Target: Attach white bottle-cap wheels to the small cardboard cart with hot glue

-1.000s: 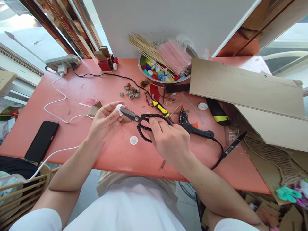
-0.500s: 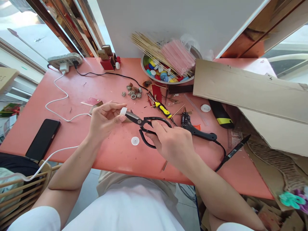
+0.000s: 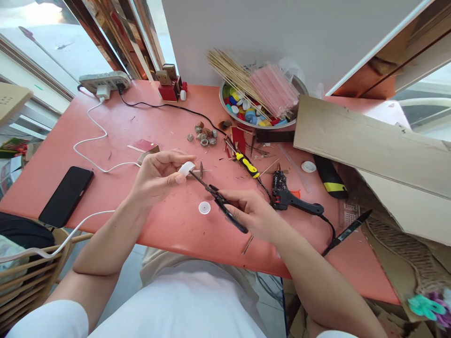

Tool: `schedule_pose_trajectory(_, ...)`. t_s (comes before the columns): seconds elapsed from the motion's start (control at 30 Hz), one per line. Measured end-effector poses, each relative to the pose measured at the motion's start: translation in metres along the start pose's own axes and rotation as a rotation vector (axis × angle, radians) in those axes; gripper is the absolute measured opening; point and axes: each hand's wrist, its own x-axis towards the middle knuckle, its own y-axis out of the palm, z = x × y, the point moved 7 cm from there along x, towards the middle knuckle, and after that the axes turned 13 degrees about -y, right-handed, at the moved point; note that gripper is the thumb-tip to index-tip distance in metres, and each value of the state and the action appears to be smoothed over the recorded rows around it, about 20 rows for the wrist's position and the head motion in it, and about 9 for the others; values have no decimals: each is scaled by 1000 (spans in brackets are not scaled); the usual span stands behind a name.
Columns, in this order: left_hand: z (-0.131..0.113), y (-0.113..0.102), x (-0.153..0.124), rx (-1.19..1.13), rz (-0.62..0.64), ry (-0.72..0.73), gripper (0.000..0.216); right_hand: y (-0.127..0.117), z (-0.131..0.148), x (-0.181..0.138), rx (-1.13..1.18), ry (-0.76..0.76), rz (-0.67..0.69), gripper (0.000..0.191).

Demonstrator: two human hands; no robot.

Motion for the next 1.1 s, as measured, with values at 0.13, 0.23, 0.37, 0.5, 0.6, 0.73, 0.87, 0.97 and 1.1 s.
schedule_pose_trajectory(0.13, 3, 1, 0, 33, -29, 15, 41, -18, 12, -4, -750, -181, -264, 63)
schedule_pose_trajectory(0.23, 6, 4, -1, 23, -29, 41, 39, -16, 23, -5, -941, -282, -287, 52)
schedule_pose_trajectory(0.37, 4, -3, 0, 44, -114, 99, 45, -20, 23, -2, -664, -181, -225, 31)
schedule_pose_trajectory(0.5, -9, -15, 0, 143, -217, 294, 51, -25, 20, -1, -306, -82, -204, 15)
schedule_pose_trajectory(0.6, -11, -12, -1, 240, -159, 370, 55, -34, 18, -2, -353, -37, -254, 12)
schedule_pose_trajectory(0.73, -7, -2, -6, 359, -92, 419, 47, -33, 26, -3, -822, -114, -202, 17)
schedule_pose_trajectory(0.87, -7, 3, -10, 428, -77, 470, 42, -22, 35, -5, -1167, -291, -139, 12)
schedule_pose_trajectory(0.97, -9, 2, -11, 452, -92, 488, 42, -18, 35, -8, -1354, -335, -174, 26)
schedule_pose_trajectory(1.1, -8, -3, -8, 422, -128, 406, 51, -14, 39, -12, -1503, -353, -301, 42)
